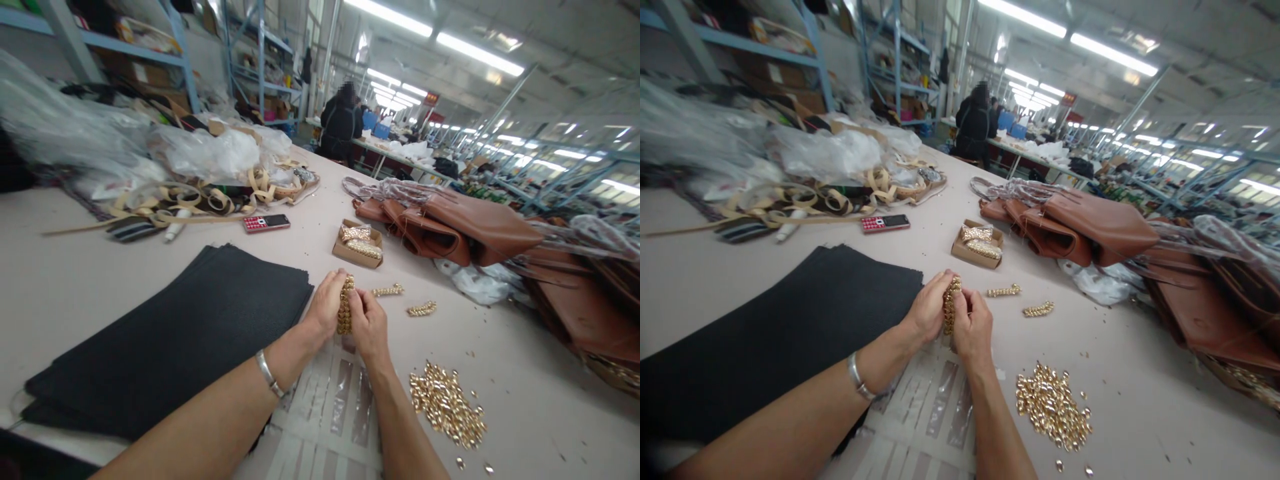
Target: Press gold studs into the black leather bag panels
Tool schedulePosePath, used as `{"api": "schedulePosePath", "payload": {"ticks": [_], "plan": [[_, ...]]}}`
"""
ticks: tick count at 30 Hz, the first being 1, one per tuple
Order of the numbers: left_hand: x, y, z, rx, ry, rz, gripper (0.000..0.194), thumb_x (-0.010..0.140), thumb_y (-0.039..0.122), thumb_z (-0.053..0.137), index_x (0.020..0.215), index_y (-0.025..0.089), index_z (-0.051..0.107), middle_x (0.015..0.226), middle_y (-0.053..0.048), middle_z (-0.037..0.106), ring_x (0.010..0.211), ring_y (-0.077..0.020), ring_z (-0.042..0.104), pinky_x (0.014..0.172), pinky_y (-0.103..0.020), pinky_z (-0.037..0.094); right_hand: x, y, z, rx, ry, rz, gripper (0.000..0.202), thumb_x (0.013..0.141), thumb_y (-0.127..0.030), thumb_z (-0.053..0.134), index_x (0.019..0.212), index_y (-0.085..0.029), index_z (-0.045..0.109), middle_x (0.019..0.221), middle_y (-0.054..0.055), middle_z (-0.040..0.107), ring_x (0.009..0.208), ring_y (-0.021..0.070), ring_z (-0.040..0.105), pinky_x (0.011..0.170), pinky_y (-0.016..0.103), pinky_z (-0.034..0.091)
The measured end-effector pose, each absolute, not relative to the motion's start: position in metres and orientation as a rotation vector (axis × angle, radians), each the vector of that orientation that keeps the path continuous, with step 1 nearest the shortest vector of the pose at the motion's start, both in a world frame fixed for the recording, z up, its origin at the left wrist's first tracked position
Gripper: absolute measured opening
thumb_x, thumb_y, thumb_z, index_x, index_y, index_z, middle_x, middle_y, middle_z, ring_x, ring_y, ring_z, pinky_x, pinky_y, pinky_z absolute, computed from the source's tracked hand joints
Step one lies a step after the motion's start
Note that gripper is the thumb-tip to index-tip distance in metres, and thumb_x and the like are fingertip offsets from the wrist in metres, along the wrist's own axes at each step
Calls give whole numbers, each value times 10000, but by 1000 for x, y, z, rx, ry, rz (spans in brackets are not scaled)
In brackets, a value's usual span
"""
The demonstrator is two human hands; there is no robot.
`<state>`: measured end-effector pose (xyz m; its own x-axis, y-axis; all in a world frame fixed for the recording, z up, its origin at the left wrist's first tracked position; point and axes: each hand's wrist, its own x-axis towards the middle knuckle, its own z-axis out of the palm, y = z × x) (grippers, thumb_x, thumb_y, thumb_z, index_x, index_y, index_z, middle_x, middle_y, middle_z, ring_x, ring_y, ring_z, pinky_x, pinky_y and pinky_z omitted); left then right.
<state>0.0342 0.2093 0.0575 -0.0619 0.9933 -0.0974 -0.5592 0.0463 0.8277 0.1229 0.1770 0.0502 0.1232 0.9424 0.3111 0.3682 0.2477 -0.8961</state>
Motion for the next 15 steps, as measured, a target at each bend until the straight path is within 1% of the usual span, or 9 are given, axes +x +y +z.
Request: {"api": "schedulePosePath", "payload": {"ticks": [3, 5, 7, 9, 11, 13, 15], "plan": [[34, 209, 62, 659, 782, 1395, 381, 787, 548, 599, 841, 171, 607, 780, -7, 585, 738, -135, 564, 727, -248, 470, 125, 182, 43, -1284, -1338, 734, 369, 903, -509, 514, 830, -171, 644, 723, -9, 627, 681, 149, 542, 639, 255, 435], [34, 208, 64, 650, 757, 1353, 458, 803, 614, 535, 874, 165, 597, 775, -23, 597, 717, -145, 577, 719, -268, 481, 127, 186, 38, -1239, -1212, 821, 400, 885, -544, 527, 787, -166, 615, 672, -19, 596, 620, 137, 516, 579, 247, 424], [33, 207, 65, 666, 757, 1312, 497, 809, 647, 502, 866, 162, 590, 759, -37, 609, 694, -156, 580, 693, -280, 483, 128, 188, 35, -1186, -1105, 904, 415, 871, -564, 538, 817, -159, 611, 688, -12, 610, 609, 138, 528, 565, 252, 436], [33, 205, 64, 718, 783, 1279, 484, 808, 640, 527, 840, 162, 597, 749, -42, 619, 685, -164, 576, 656, -278, 469, 129, 188, 35, -1173, -1055, 914, 420, 865, -569, 547, 863, -154, 614, 724, 3, 635, 630, 148, 558, 590, 268, 461], [33, 203, 62, 804, 824, 1258, 423, 797, 591, 601, 812, 169, 614, 748, -34, 625, 709, -170, 570, 645, -269, 449, 131, 187, 37, -1210, -1085, 801, 404, 861, -551, 565, 891, -151, 619, 772, 20, 658, 683, 161, 586, 644, 285, 481], [33, 201, 60, 904, 852, 1238, 349, 793, 527, 656, 808, 179, 638, 781, -28, 640, 766, -177, 571, 680, -266, 441, 133, 185, 40, -1254, -1163, 610, 373, 859, -511, 588, 929, -147, 631, 841, 39, 676, 755, 173, 604, 710, 299, 486], [32, 200, 62, 992, 853, 1204, 319, 819, 505, 645, 850, 189, 668, 858, -35, 668, 815, -182, 578, 719, -269, 441, 136, 184, 43, -1281, -1246, 438, 345, 862, -470, 600, 972, -145, 640, 878, 49, 679, 791, 180, 607, 743, 307, 482]]}}
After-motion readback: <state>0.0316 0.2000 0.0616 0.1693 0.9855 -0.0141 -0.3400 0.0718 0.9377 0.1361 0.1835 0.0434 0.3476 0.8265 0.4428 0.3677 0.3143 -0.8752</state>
